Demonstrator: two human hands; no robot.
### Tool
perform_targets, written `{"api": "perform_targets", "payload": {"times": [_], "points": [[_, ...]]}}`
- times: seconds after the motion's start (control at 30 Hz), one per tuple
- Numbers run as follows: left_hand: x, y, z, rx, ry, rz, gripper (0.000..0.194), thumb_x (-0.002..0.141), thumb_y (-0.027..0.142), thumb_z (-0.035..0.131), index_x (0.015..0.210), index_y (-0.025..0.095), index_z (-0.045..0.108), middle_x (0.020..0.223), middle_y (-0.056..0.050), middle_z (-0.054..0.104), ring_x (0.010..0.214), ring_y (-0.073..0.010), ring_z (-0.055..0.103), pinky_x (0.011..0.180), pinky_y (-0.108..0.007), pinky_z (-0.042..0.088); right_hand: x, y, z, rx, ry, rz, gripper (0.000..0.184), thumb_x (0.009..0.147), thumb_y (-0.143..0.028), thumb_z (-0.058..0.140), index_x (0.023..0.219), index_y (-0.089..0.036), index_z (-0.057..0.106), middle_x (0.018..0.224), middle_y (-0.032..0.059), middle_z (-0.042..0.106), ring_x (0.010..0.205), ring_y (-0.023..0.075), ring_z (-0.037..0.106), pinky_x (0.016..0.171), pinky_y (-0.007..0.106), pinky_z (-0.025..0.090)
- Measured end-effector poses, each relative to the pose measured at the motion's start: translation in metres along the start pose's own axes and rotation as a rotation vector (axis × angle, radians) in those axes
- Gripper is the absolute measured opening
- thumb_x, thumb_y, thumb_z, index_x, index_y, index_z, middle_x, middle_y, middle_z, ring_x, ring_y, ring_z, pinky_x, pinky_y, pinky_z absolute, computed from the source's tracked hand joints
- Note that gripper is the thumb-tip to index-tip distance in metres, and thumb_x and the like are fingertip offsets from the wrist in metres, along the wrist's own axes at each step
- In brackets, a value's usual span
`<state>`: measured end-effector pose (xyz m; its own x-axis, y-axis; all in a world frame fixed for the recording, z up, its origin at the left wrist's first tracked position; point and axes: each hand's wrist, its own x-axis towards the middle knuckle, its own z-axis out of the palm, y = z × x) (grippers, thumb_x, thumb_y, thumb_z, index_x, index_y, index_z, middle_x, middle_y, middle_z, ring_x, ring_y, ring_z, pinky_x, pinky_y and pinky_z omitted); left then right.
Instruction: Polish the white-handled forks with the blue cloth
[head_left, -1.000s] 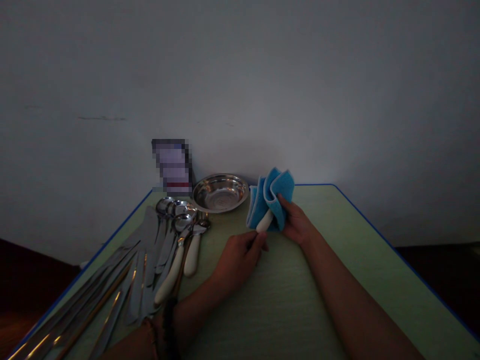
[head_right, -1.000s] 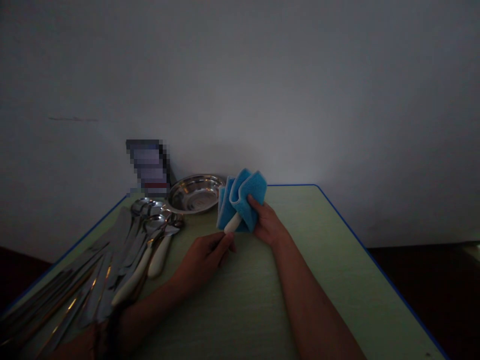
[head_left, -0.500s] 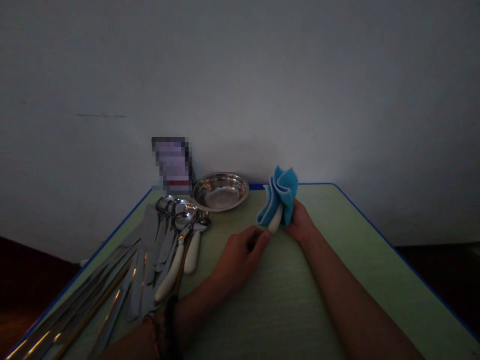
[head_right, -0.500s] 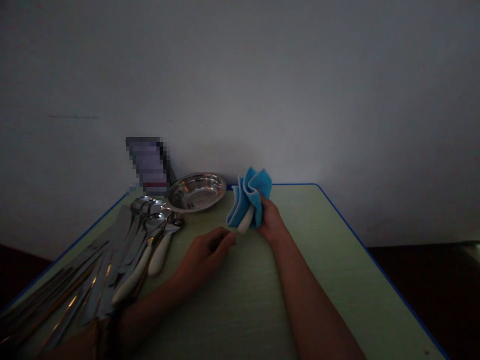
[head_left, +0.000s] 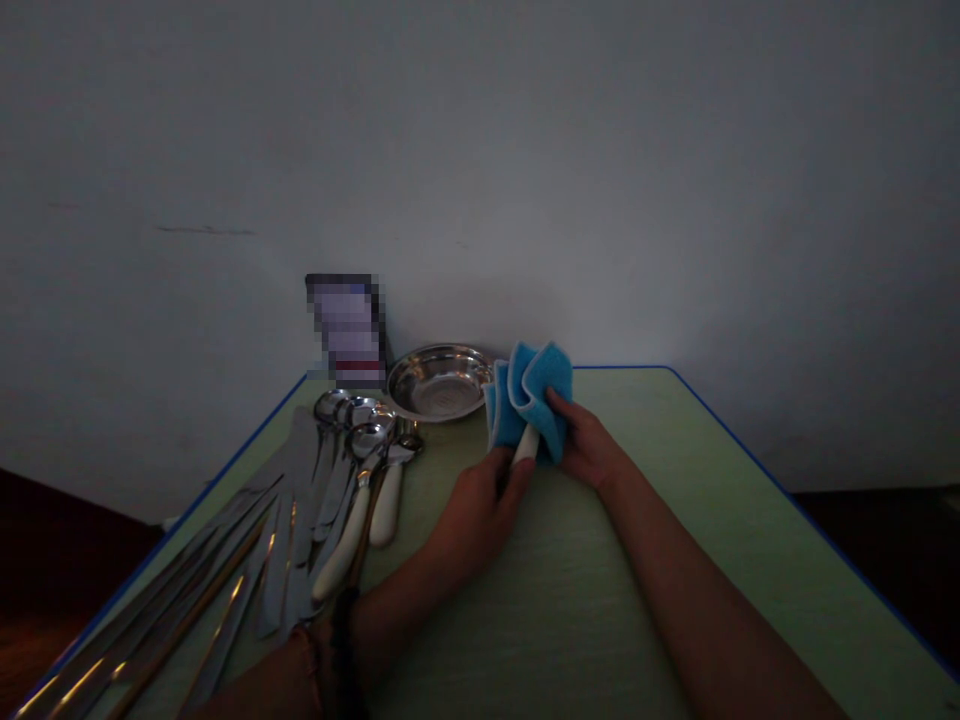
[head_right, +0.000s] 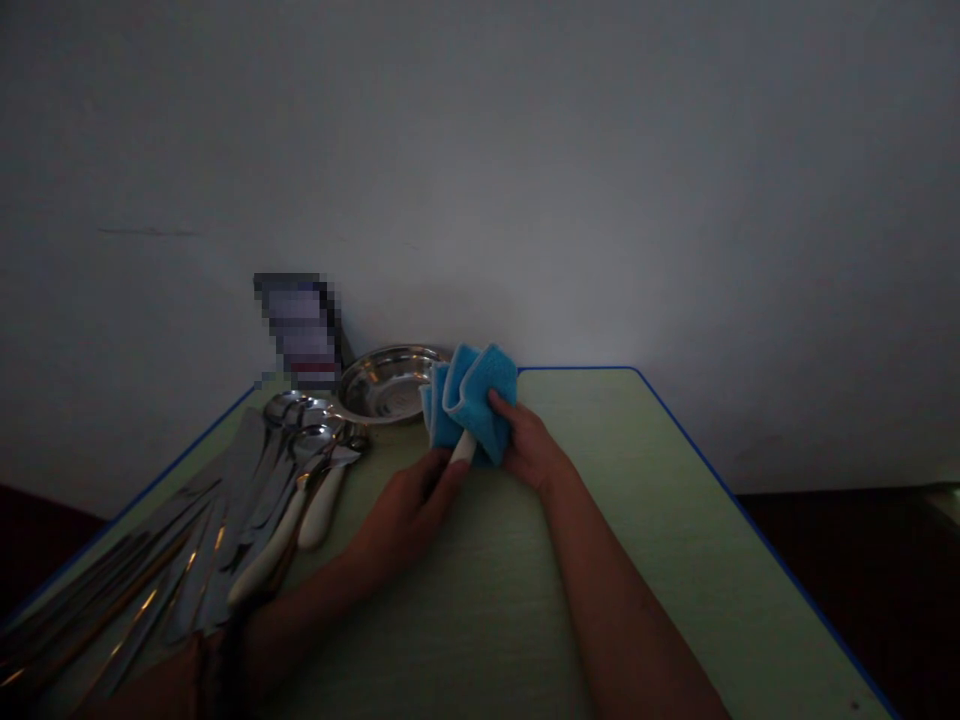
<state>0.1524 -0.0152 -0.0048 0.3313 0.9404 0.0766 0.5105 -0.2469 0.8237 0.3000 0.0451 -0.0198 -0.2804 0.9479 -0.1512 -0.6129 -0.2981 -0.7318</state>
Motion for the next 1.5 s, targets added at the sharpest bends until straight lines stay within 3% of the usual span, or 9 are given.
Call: {"api": "perform_targets", "payload": {"times": [0.27, 0.43, 0.73, 0.93, 1.03, 1.1, 1.23, 1.4, 1.5], "points": [[0.001, -0.003, 0.002, -0.101, 0.002, -0.019, 0.029, 0.090, 0.040, 0.034, 0.078, 0.018, 0.049, 0.058, 0.004, 0.049, 0.049, -0.0115, 0.047, 0.049, -0.023, 0.035, 0.004, -0.009, 0.001, 0.151, 0.136, -0.086, 0.032, 0.087, -0.039, 0.041, 0.093, -0.017, 0.064, 0.084, 0.0039, 0.072, 0.096, 0.0190, 0.063, 0.093, 0.036, 0.045], [0.002, -0.004, 0.001, -0.121, 0.024, -0.057, 0.030, 0.090, 0.042, 0.034, 0.081, 0.018, 0.050, 0.057, 0.004, 0.049, 0.050, -0.0119, 0.047, 0.048, -0.023, 0.034, 0.001, -0.015, -0.005, 0.193, 0.062, -0.182, 0.031, 0.088, -0.037, 0.039, 0.096, -0.019, 0.063, 0.087, 0.0025, 0.072, 0.096, 0.0188, 0.063, 0.093, 0.038, 0.045], [0.003, -0.005, 0.002, -0.088, 0.031, -0.038, 0.027, 0.087, 0.040, 0.040, 0.075, 0.018, 0.050, 0.060, 0.003, 0.050, 0.053, -0.0121, 0.046, 0.050, -0.024, 0.034, -0.005, 0.002, -0.004, -0.085, -0.176, 0.138, 0.020, 0.070, -0.022, 0.064, 0.089, -0.014, 0.063, 0.082, 0.0053, 0.071, 0.082, 0.0192, 0.066, 0.078, 0.033, 0.052], [0.002, -0.001, 0.000, -0.070, 0.010, -0.032, 0.032, 0.086, 0.042, 0.041, 0.069, 0.017, 0.052, 0.057, 0.003, 0.049, 0.053, -0.0121, 0.045, 0.049, -0.024, 0.032, -0.001, 0.001, -0.004, -0.130, -0.034, 0.087, 0.019, 0.071, -0.024, 0.062, 0.088, -0.016, 0.063, 0.076, 0.0029, 0.070, 0.066, 0.0163, 0.064, 0.069, 0.030, 0.051], [0.001, 0.000, 0.000, -0.199, 0.010, -0.087, 0.039, 0.089, 0.045, 0.031, 0.071, 0.017, 0.052, 0.051, 0.005, 0.043, 0.047, -0.0104, 0.042, 0.047, -0.023, 0.032, 0.001, -0.005, -0.005, -0.073, 0.084, -0.014, 0.015, 0.074, -0.027, 0.056, 0.084, -0.017, 0.063, 0.065, 0.0000, 0.067, 0.058, 0.0138, 0.060, 0.064, 0.027, 0.050], [0.001, 0.001, 0.001, -0.358, 0.015, -0.129, 0.037, 0.089, 0.046, 0.029, 0.073, 0.018, 0.048, 0.051, 0.006, 0.038, 0.044, -0.0091, 0.038, 0.044, -0.021, 0.031, 0.000, -0.010, -0.008, -0.035, 0.050, -0.048, 0.016, 0.076, -0.028, 0.051, 0.080, -0.017, 0.062, 0.053, -0.0032, 0.058, 0.047, 0.0105, 0.053, 0.056, 0.024, 0.047], [0.000, 0.003, 0.001, -0.585, 0.050, -0.177, 0.030, 0.088, 0.045, 0.032, 0.072, 0.021, 0.036, 0.057, 0.008, 0.032, 0.045, -0.0077, 0.033, 0.040, -0.018, 0.029, -0.008, -0.019, -0.016, -0.113, -0.179, 0.120, 0.018, 0.074, -0.028, 0.051, 0.078, -0.014, 0.061, 0.045, -0.0047, 0.051, 0.036, 0.0073, 0.043, 0.042, 0.021, 0.039], [-0.001, 0.004, -0.001, -0.554, 0.086, -0.163, 0.034, 0.089, 0.050, 0.025, 0.070, 0.023, 0.033, 0.058, 0.006, 0.031, 0.047, -0.0098, 0.033, 0.042, -0.020, 0.031, -0.019, -0.023, -0.017, -0.497, -0.121, 0.331, 0.018, 0.063, -0.028, 0.066, 0.070, -0.012, 0.062, 0.057, 0.0019, 0.065, 0.044, 0.0105, 0.055, 0.042, 0.021, 0.044], [-0.001, 0.001, -0.001, -0.425, 0.092, -0.162, 0.036, 0.089, 0.048, 0.022, 0.068, 0.023, 0.037, 0.058, 0.003, 0.040, 0.050, -0.0123, 0.040, 0.046, -0.022, 0.037, -0.021, -0.025, -0.013, -0.632, -0.196, 0.418, 0.022, 0.060, -0.028, 0.070, 0.074, -0.012, 0.065, 0.066, 0.0041, 0.069, 0.048, 0.0111, 0.059, 0.044, 0.020, 0.046]]}}
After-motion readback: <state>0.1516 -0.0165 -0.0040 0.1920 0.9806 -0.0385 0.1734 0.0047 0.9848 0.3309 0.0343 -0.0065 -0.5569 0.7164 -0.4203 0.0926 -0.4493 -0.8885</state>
